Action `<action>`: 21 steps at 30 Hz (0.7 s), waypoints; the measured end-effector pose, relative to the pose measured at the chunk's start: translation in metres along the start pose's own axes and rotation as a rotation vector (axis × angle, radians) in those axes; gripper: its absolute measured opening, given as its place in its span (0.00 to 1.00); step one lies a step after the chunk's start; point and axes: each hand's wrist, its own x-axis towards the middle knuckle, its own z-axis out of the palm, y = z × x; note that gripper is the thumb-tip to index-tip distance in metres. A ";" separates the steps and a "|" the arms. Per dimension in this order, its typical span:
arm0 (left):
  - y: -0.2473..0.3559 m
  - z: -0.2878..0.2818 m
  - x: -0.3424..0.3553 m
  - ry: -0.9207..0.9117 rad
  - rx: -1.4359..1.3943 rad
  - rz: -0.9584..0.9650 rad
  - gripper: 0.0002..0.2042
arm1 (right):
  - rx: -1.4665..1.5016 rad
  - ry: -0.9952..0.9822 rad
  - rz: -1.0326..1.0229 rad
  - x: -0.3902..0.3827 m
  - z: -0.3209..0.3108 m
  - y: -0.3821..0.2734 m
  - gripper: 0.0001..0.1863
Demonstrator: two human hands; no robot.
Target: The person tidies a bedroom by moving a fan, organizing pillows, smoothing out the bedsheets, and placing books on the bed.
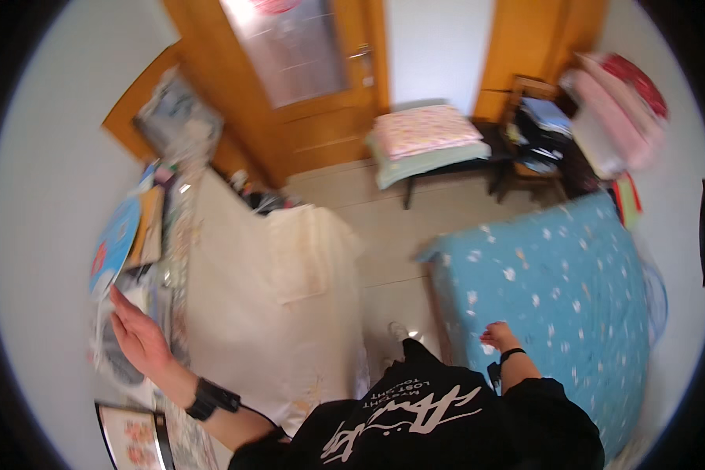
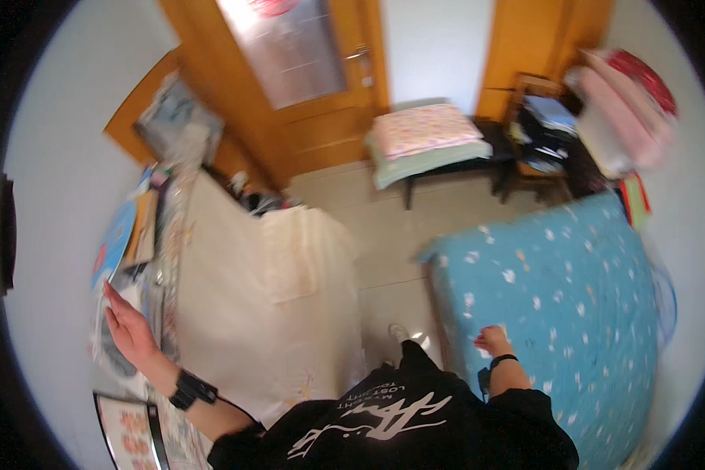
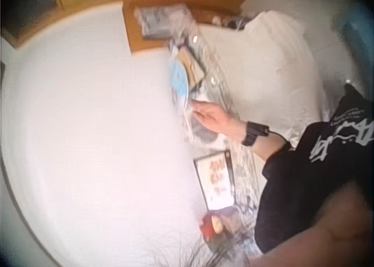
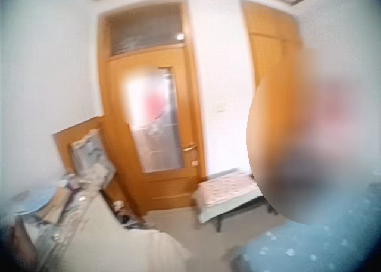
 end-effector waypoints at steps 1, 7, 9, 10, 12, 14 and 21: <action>-0.032 -0.020 -0.011 -0.062 0.043 -0.191 0.30 | 0.023 0.005 0.007 -0.018 -0.013 0.018 0.19; -0.183 -0.232 -0.103 0.289 0.059 -0.753 0.23 | 0.199 0.055 -0.092 -0.108 -0.139 0.166 0.14; -0.246 -0.288 -0.174 0.483 0.246 -0.812 0.21 | 0.246 0.179 -0.109 -0.143 -0.198 0.226 0.13; -0.277 -0.306 -0.206 0.556 0.397 -0.846 0.19 | 0.283 0.238 -0.114 -0.159 -0.225 0.262 0.13; -0.340 -0.335 -0.279 0.630 0.640 -0.990 0.15 | 0.348 0.329 -0.093 -0.186 -0.289 0.343 0.11; -0.383 -0.346 -0.344 0.573 0.789 -1.195 0.12 | 0.424 0.388 -0.058 -0.206 -0.330 0.422 0.09; -0.478 -0.323 -0.677 0.296 0.755 -2.059 0.08 | 0.614 0.665 0.111 -0.313 -0.474 0.766 0.17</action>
